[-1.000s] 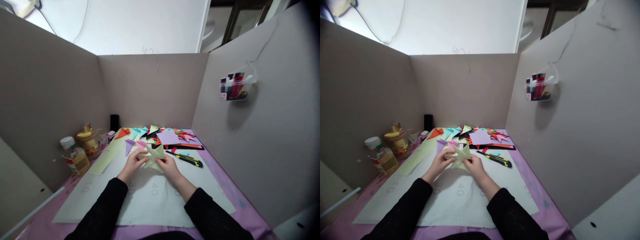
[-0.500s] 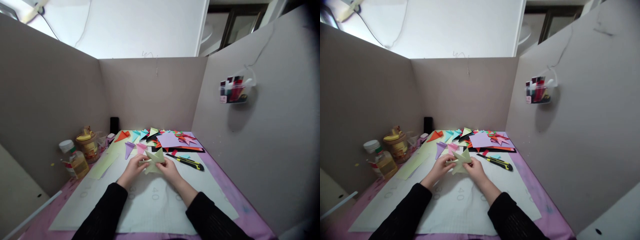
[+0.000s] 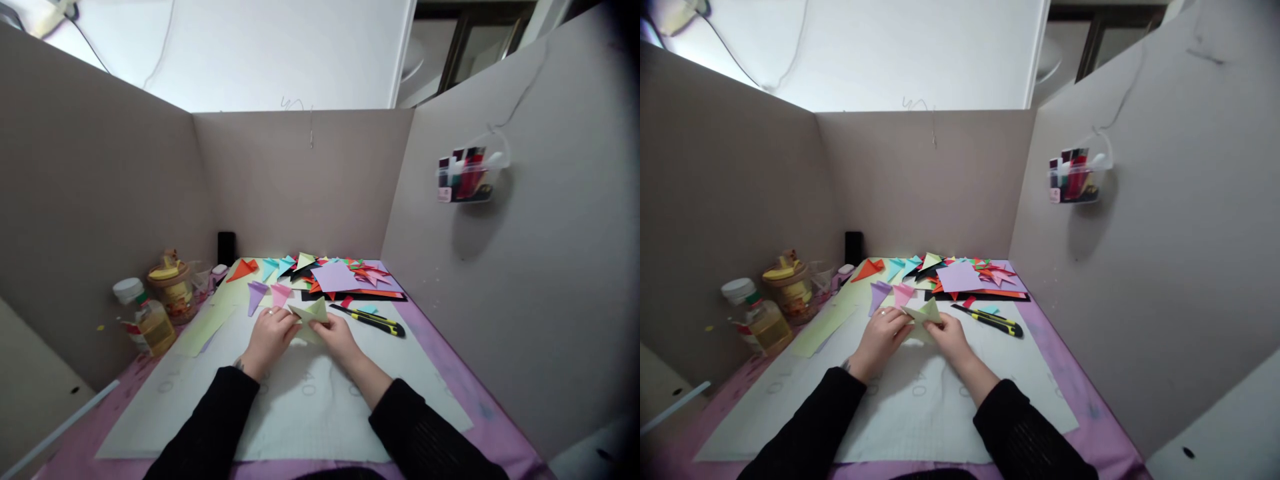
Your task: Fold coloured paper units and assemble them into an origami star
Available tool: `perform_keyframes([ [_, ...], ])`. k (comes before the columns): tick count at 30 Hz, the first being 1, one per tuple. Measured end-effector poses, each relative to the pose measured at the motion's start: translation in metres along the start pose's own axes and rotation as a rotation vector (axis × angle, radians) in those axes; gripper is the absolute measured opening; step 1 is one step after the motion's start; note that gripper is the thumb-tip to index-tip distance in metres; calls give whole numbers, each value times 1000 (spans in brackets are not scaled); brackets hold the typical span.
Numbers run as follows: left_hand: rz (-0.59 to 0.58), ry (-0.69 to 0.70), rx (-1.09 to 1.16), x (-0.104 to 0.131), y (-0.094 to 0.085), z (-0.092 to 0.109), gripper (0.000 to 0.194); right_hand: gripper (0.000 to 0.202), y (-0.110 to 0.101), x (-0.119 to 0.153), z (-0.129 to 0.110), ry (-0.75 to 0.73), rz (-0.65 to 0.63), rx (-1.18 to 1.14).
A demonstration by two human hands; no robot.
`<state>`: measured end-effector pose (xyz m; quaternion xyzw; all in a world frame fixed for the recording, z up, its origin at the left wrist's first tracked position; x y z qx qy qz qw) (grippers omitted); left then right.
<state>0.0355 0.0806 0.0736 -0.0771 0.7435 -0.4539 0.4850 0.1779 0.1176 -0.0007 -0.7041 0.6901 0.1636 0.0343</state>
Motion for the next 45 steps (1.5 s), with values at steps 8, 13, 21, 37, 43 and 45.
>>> perform_keyframes([
  [8,-51,-164,70,2,8,-19,21,26,-1,0,-5,-50,15,108],
  [13,-147,-283,184,5,18,-25,21,24,-1,1,-7,-53,15,108],
  [21,-107,-391,311,8,26,-33,24,24,4,1,4,25,7,1],
  [37,147,-653,766,16,26,-57,44,34,-4,1,14,154,120,-168],
  [43,-89,-812,1371,20,69,-37,53,33,10,2,13,210,30,-301],
  [45,-107,-815,1359,21,71,-37,42,33,10,1,12,193,21,-285],
])
Point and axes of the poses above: each hand's wrist, its own x-axis away from the middle knuckle, its own y-axis out of the palm, z = x × y, the point moved 9 cm from there along -x, towards the middle knuckle, and after that the axes turned 14 degrees about -x, right-handed, at the moved point
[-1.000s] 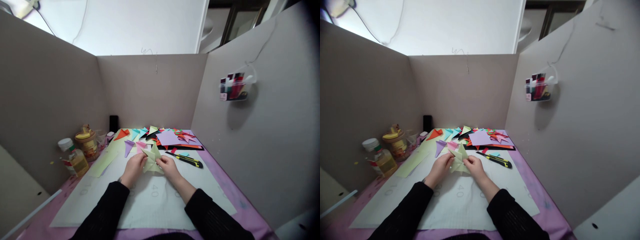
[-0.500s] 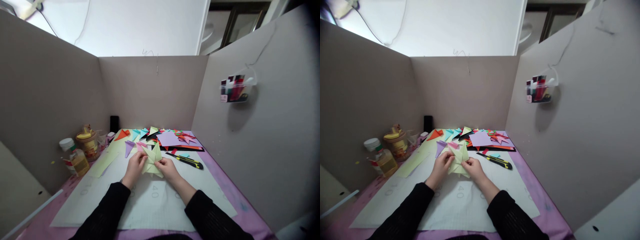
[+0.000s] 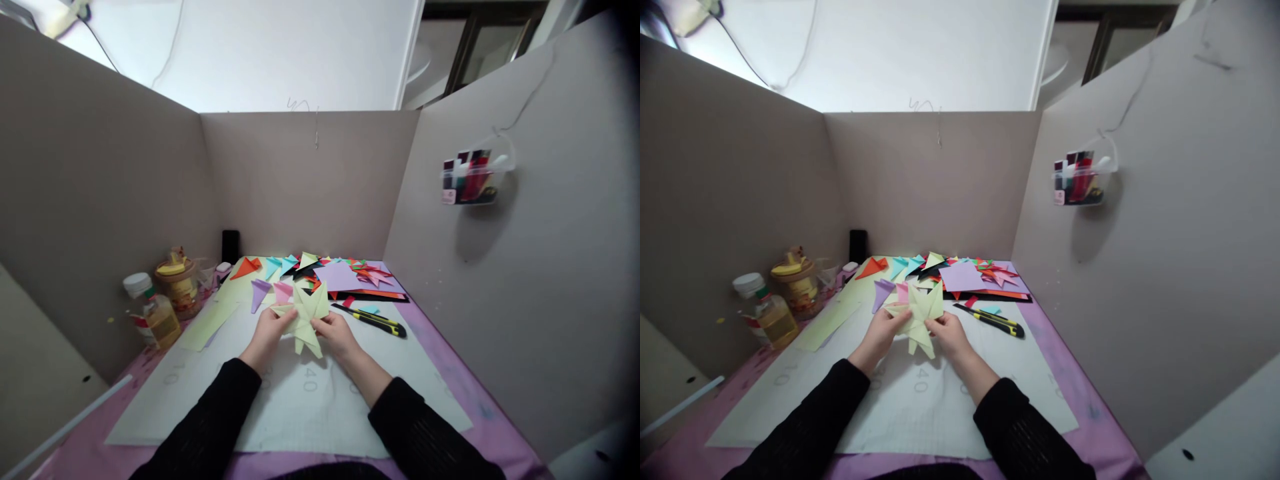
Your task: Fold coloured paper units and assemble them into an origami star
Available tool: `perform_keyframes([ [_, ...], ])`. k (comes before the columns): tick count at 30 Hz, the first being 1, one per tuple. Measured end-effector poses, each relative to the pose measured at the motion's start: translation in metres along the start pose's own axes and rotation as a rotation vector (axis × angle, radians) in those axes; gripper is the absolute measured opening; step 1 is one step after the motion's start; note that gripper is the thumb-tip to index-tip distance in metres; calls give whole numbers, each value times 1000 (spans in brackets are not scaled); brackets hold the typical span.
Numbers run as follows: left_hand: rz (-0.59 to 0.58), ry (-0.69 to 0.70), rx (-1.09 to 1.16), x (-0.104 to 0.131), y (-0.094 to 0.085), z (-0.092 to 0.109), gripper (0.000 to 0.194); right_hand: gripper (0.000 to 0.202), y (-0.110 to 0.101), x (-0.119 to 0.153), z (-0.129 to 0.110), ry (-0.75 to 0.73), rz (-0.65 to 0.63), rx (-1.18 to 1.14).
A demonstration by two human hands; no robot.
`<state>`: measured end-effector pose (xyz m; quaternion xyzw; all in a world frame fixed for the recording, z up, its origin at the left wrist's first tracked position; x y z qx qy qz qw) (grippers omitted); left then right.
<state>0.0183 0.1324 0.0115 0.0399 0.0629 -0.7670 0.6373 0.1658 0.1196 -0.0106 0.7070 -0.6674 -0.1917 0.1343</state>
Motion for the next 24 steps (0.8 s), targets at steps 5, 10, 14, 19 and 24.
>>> perform_keyframes([
  [5,55,-1,-81,0,-8,-1,34,37,-10,-4,-4,-65,23,110],
  [10,191,-24,-32,4,-15,-1,36,36,-11,-3,3,-16,31,196],
  [14,31,-68,26,5,1,-1,40,35,-11,-3,4,-21,56,164],
  [19,167,-10,-66,6,-19,12,38,37,-20,-5,-1,-57,131,120],
  [24,273,-22,-183,8,-35,17,26,37,-21,-3,-3,-24,135,119],
])
Point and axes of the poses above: each hand's wrist, its own x-axis away from the middle knuckle, its own y-axis out of the palm, z = x × y, the point moved 9 cm from there along -x, towards the middle knuckle, and after that the axes turned 14 degrees about -x, right-handed, at the moved point
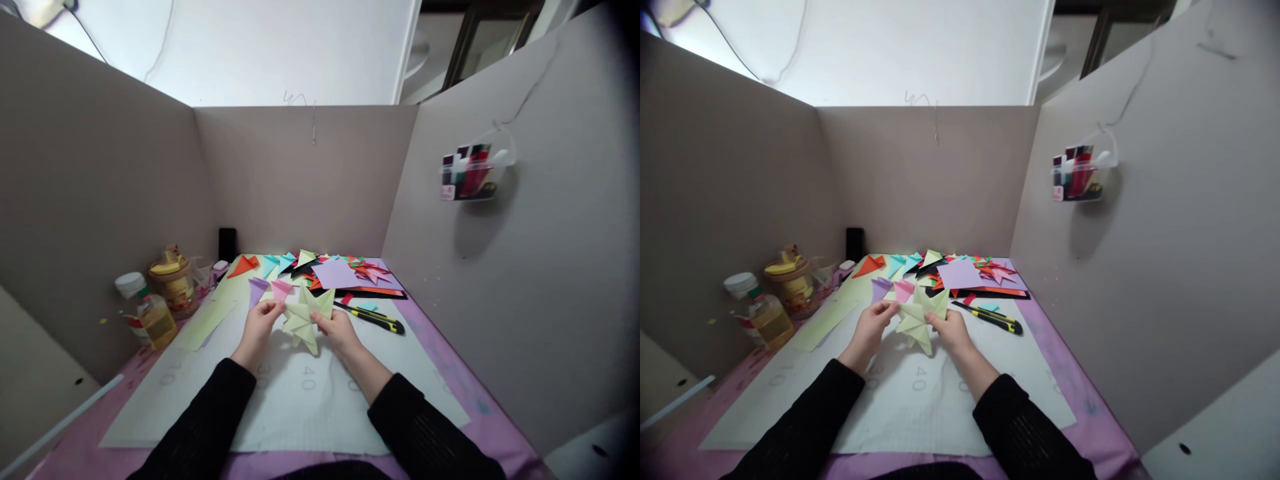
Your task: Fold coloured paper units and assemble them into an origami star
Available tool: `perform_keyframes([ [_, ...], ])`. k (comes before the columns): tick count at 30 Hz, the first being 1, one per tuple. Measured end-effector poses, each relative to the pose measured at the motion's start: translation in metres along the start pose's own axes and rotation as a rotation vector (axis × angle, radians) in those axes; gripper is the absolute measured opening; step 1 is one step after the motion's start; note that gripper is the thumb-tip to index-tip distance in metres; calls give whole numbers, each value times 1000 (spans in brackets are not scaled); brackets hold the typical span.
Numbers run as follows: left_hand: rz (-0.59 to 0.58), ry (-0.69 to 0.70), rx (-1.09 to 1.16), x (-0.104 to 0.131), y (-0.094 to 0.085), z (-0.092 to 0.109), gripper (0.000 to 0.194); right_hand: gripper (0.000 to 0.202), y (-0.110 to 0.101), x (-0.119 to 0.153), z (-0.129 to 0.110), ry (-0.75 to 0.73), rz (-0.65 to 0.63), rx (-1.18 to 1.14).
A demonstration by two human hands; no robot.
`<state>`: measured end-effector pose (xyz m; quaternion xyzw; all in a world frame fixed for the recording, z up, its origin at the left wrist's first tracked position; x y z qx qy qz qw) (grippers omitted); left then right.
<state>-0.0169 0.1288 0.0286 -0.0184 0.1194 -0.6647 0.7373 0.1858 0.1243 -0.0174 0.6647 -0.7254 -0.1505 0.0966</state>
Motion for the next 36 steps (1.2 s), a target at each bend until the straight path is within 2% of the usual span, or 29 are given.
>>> perform_keyframes([
  [9,16,13,-14,1,3,-2,32,36,3,1,2,24,-21,10],
  [18,-2,1,20,-3,8,-11,34,29,15,10,-11,6,-35,-103],
  [21,41,7,-1,-5,2,-14,36,30,12,9,-9,7,-32,-97],
  [25,129,127,-97,-4,-12,6,36,34,16,11,-4,47,-108,-72],
  [27,76,170,-171,-5,-9,15,36,33,25,15,-1,82,-188,-35],
  [29,-35,160,-209,-6,0,17,34,34,32,19,1,117,-252,-17],
  [32,-166,81,-161,-7,11,9,32,36,39,24,3,156,-300,-17],
  [36,-245,-7,-64,-5,17,-1,33,41,43,27,4,164,-352,-26],
])
Point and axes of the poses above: each hand's wrist, its own x-axis away from the middle knuckle, its own y-axis out of the palm, z = x × y, the point moved 9 cm from there along -x, towards the middle knuckle, and after that the axes turned 14 degrees about -x, right-handed, at the moved point
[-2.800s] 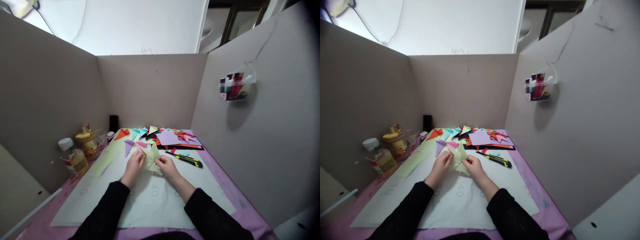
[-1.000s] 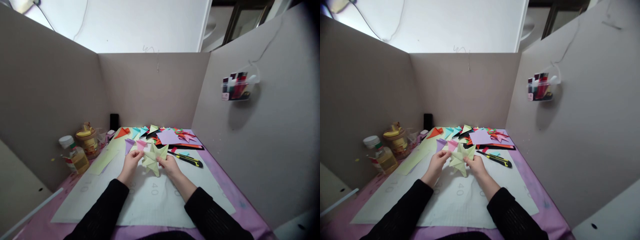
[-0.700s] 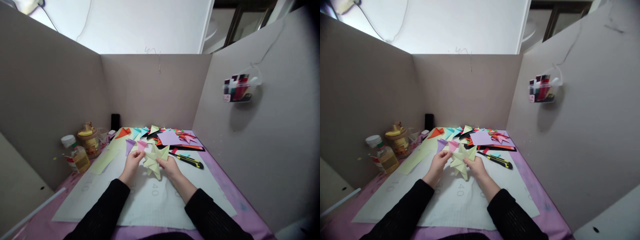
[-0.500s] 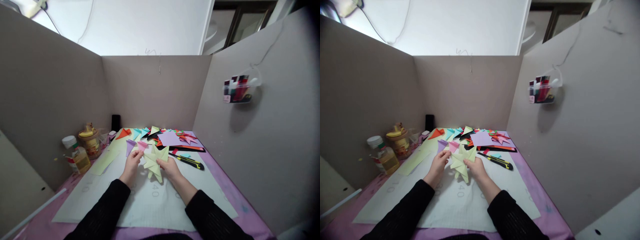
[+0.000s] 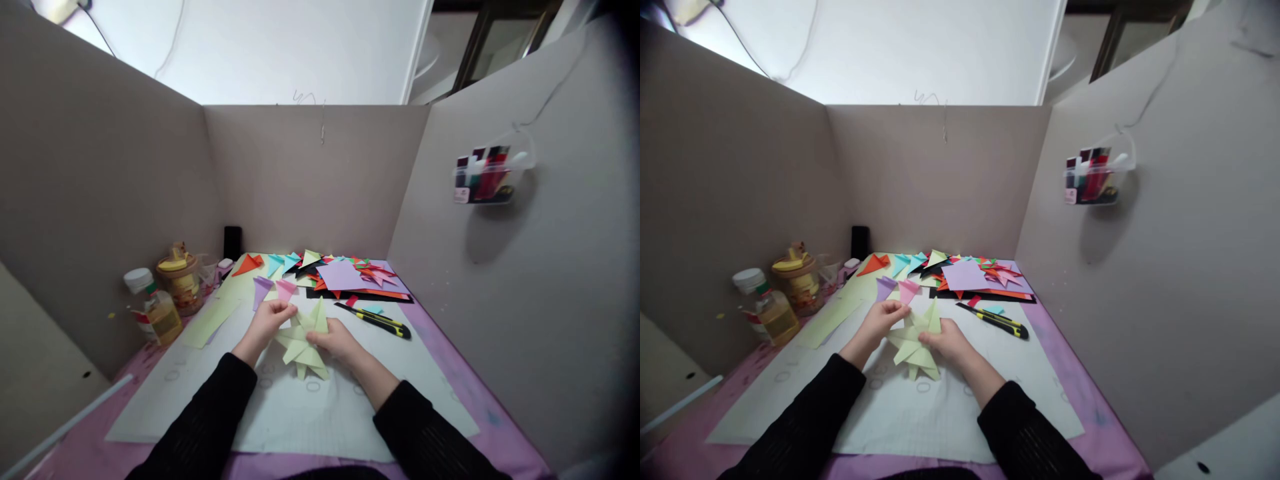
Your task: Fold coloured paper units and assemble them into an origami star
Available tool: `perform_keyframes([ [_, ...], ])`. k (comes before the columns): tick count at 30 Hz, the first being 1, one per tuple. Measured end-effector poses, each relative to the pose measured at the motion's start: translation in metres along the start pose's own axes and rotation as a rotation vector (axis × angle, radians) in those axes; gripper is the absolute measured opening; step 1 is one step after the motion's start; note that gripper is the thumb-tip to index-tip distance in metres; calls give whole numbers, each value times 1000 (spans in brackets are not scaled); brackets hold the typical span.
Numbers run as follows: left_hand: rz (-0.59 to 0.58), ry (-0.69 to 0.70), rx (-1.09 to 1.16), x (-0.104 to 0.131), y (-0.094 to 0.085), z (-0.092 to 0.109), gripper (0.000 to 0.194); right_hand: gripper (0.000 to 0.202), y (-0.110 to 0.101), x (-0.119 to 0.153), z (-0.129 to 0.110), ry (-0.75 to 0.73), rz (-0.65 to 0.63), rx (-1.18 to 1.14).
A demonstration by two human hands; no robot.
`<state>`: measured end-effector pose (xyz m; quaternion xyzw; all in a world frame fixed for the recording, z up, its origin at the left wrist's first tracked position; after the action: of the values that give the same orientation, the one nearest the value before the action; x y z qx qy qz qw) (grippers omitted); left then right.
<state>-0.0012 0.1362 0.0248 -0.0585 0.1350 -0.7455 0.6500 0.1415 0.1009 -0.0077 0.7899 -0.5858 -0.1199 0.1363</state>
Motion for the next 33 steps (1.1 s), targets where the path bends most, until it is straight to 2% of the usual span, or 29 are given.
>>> perform_keyframes([
  [3,-23,-8,33,0,-1,1,35,42,-3,-2,1,4,15,-2],
  [7,48,-23,205,0,-8,2,48,41,-21,-6,-8,-90,161,-54],
  [9,6,-70,283,2,2,-2,59,43,-27,-7,-14,-154,217,-74],
  [11,-106,-75,286,6,21,-2,62,45,-26,-8,-18,-194,208,-76],
  [14,-178,23,253,10,39,4,49,45,-18,-8,-17,-212,144,-60],
  [17,-107,51,212,8,36,0,39,38,-18,-8,-11,-180,140,-38],
  [21,-46,54,171,4,25,-5,35,38,-31,-8,-10,-195,201,-8],
  [25,-53,64,155,3,22,-5,35,41,-43,-7,-13,-236,265,76],
  [29,-63,84,167,5,23,-2,37,39,-43,-7,-9,-210,265,80],
  [33,-72,94,167,5,24,-1,38,39,-43,-6,-14,-247,285,83],
])
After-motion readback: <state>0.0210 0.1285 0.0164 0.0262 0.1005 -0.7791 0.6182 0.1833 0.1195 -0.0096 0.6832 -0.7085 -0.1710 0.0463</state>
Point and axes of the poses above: each hand's wrist, its own x-axis away from the middle knuckle, its own y-axis out of the palm, z = x × y, the point moved 9 cm from there along -x, towards the middle knuckle, and after that the axes turned 14 degrees about -x, right-handed, at the moved point
